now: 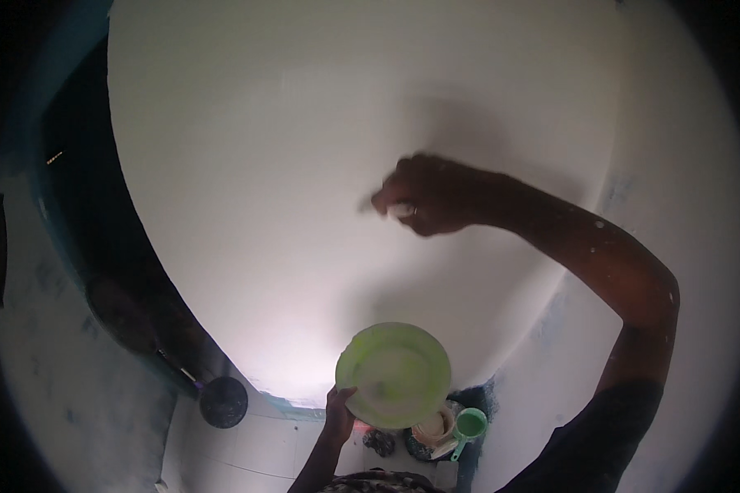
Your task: The person paints a white ceiling using a brush and a green bowl of paint. They repeatedly dip the brush into the bowl and apply paint to the ceiling surface in a small room with a standing fan and tiled floor.
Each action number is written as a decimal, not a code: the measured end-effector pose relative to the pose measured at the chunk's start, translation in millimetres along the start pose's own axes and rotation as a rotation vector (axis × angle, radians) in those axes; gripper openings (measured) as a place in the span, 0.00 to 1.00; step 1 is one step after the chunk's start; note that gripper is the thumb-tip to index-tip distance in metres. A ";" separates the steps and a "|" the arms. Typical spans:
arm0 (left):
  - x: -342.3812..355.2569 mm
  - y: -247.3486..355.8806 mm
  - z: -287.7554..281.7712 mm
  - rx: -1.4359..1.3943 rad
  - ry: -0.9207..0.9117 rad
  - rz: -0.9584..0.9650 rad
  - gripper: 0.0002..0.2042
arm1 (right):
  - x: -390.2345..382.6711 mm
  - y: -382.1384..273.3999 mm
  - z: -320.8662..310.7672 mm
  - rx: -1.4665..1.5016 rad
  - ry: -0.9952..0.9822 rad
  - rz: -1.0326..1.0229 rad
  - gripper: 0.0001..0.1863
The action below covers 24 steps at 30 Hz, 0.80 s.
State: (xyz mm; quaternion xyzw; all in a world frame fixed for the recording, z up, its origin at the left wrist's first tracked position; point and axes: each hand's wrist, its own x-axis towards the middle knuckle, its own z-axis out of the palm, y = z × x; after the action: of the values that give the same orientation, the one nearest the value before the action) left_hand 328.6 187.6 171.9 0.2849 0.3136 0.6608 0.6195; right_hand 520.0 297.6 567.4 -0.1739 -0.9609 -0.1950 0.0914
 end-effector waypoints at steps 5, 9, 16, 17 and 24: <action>4.3 1.8 -2.6 0.049 -0.044 -0.042 0.20 | -11.9 24.9 -13.1 -0.079 0.078 0.089 0.10; 9.8 -5.2 -13.5 0.037 -0.041 -0.064 0.20 | -7.8 73.9 -116.6 -0.420 0.702 0.021 0.13; 15.3 -16.9 -12.6 -0.019 0.001 -0.064 0.19 | -34.6 100.1 -70.8 -0.575 0.669 -0.005 0.18; 16.4 -18.7 -15.3 -0.026 0.001 -0.063 0.19 | -35.2 80.2 -48.3 -0.470 0.597 -0.069 0.18; 8.2 -6.5 -15.2 0.042 -0.040 -0.058 0.18 | -41.1 14.5 8.3 -0.031 0.121 0.250 0.10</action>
State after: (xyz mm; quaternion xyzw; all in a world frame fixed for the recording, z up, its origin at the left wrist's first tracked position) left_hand 320.6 195.1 157.1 0.3017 0.3229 0.6299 0.6387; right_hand 562.4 301.2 554.8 -0.2817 -0.9214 -0.2068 0.1700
